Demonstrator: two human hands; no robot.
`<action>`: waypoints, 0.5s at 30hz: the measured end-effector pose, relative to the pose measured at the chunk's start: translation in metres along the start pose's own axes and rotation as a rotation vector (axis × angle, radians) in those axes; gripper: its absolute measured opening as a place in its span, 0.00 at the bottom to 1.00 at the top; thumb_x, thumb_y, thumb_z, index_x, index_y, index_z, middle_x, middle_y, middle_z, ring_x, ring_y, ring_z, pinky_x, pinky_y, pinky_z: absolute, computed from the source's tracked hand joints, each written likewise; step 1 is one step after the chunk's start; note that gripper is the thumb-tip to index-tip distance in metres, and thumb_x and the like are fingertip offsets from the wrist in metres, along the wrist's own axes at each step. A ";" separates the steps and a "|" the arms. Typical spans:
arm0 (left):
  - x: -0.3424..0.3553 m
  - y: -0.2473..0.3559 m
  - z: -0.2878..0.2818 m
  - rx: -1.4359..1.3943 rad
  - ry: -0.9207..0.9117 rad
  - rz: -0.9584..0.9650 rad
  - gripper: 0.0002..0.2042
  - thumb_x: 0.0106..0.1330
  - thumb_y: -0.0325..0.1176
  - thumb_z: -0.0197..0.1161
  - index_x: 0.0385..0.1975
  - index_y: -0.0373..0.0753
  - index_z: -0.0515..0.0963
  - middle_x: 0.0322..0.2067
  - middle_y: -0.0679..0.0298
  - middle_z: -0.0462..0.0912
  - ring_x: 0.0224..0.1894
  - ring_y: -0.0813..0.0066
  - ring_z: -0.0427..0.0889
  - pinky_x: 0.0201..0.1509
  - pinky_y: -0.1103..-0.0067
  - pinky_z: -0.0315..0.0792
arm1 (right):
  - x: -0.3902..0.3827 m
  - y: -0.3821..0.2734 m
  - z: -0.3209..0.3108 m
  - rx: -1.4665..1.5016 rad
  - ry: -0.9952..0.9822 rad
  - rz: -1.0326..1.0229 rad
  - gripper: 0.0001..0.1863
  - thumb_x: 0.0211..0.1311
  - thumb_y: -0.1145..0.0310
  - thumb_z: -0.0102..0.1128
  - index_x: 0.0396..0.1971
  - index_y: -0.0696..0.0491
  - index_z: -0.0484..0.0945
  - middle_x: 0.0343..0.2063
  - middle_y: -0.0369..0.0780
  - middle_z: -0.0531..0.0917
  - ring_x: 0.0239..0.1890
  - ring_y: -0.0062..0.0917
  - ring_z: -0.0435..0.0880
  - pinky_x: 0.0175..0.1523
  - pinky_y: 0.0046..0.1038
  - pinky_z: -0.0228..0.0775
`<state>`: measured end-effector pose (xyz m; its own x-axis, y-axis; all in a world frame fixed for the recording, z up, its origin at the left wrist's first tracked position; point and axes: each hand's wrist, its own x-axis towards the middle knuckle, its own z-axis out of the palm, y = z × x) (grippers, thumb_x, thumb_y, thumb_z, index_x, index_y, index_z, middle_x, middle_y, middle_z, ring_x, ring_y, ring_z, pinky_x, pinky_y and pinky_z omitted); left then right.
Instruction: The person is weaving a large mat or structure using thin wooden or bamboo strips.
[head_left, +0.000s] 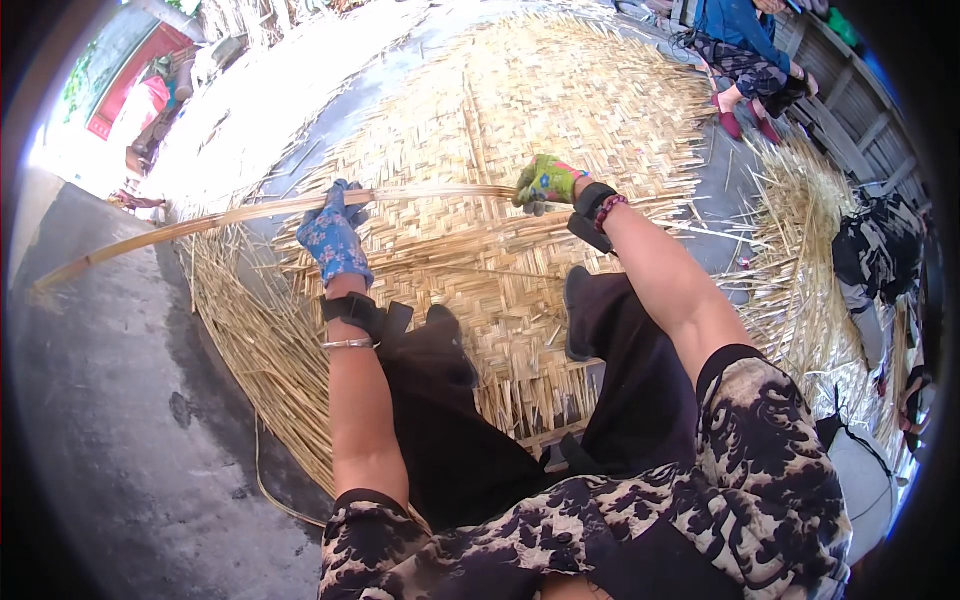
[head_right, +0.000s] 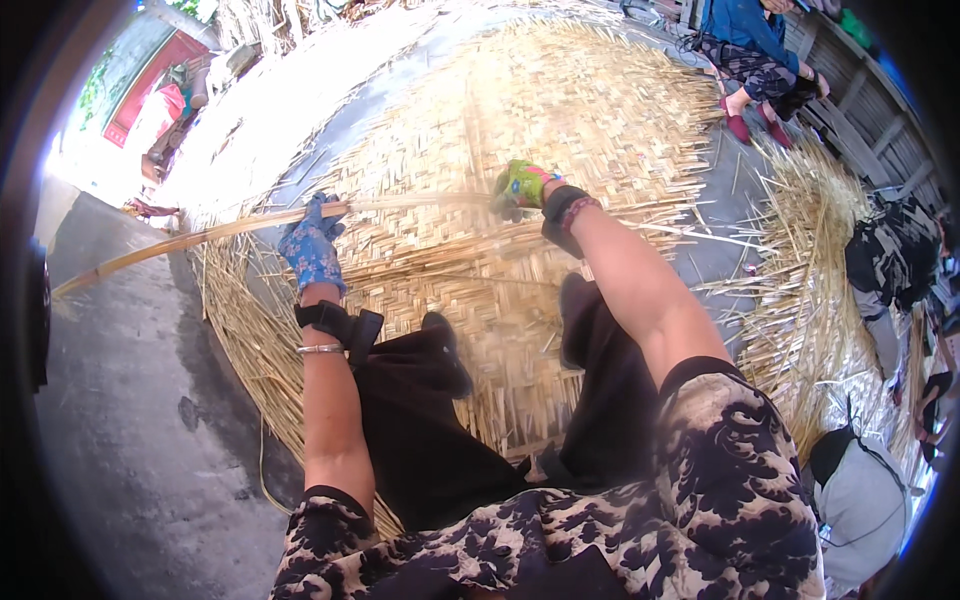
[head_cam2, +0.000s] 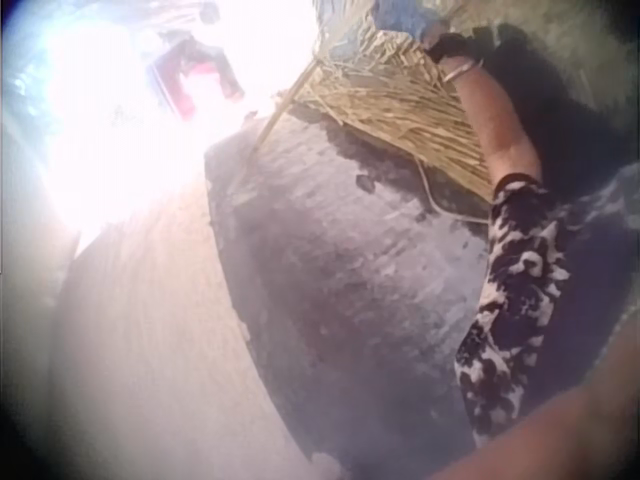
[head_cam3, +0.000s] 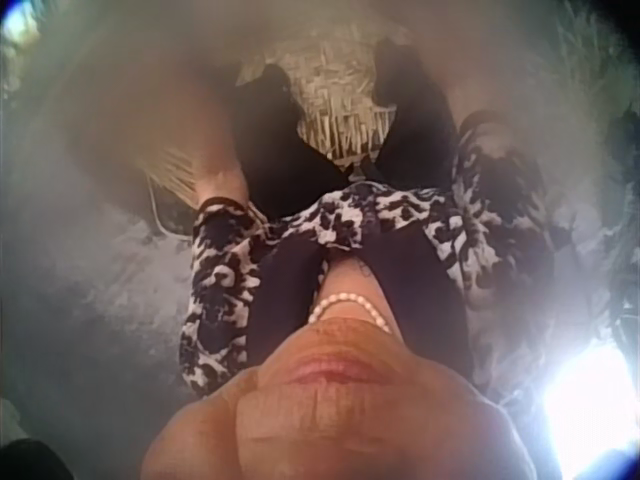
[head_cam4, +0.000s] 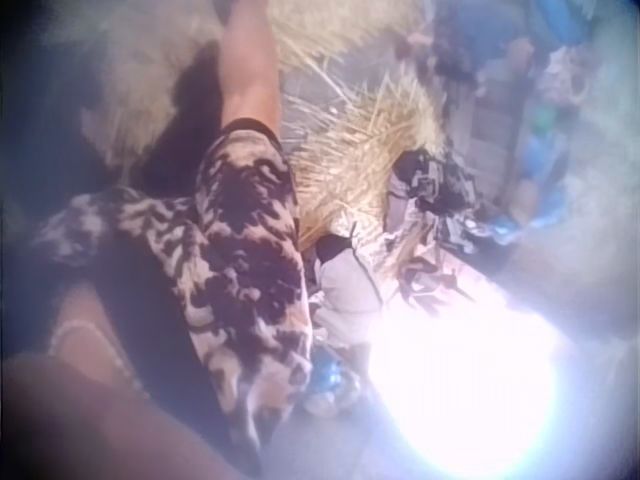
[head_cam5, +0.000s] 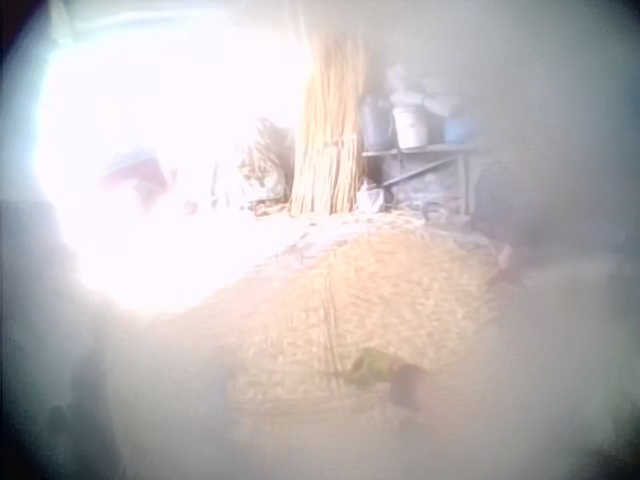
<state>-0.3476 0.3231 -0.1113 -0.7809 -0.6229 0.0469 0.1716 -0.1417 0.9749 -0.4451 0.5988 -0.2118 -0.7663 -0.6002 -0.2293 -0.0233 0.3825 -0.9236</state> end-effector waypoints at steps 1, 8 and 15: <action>0.001 -0.001 -0.001 0.002 -0.007 -0.011 0.09 0.53 0.27 0.58 0.30 0.28 0.71 0.27 0.53 0.78 0.22 0.72 0.79 0.18 0.85 0.72 | -0.004 -0.004 0.000 0.040 0.045 0.023 0.06 0.44 0.74 0.57 0.23 0.61 0.77 0.16 0.42 0.78 0.14 0.21 0.76 0.18 0.19 0.68; 0.013 -0.006 -0.003 -0.048 -0.049 -0.030 0.09 0.55 0.27 0.56 0.33 0.28 0.72 0.27 0.54 0.78 0.22 0.72 0.78 0.21 0.85 0.73 | -0.018 -0.011 -0.022 -0.085 0.090 0.215 0.07 0.45 0.72 0.58 0.24 0.59 0.77 0.15 0.41 0.79 0.13 0.20 0.76 0.17 0.20 0.70; 0.107 -0.033 0.017 -0.021 -0.256 -0.121 0.14 0.55 0.31 0.58 0.37 0.29 0.71 0.33 0.58 0.76 0.33 0.75 0.74 0.37 0.84 0.72 | -0.001 0.026 -0.104 -0.274 0.106 0.308 0.06 0.45 0.73 0.58 0.25 0.59 0.78 0.17 0.42 0.79 0.15 0.21 0.77 0.18 0.20 0.70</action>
<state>-0.4473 0.2739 -0.1351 -0.9224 -0.3859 -0.0138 0.0778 -0.2207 0.9722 -0.5116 0.6828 -0.2038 -0.8253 -0.3587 -0.4361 0.0586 0.7137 -0.6980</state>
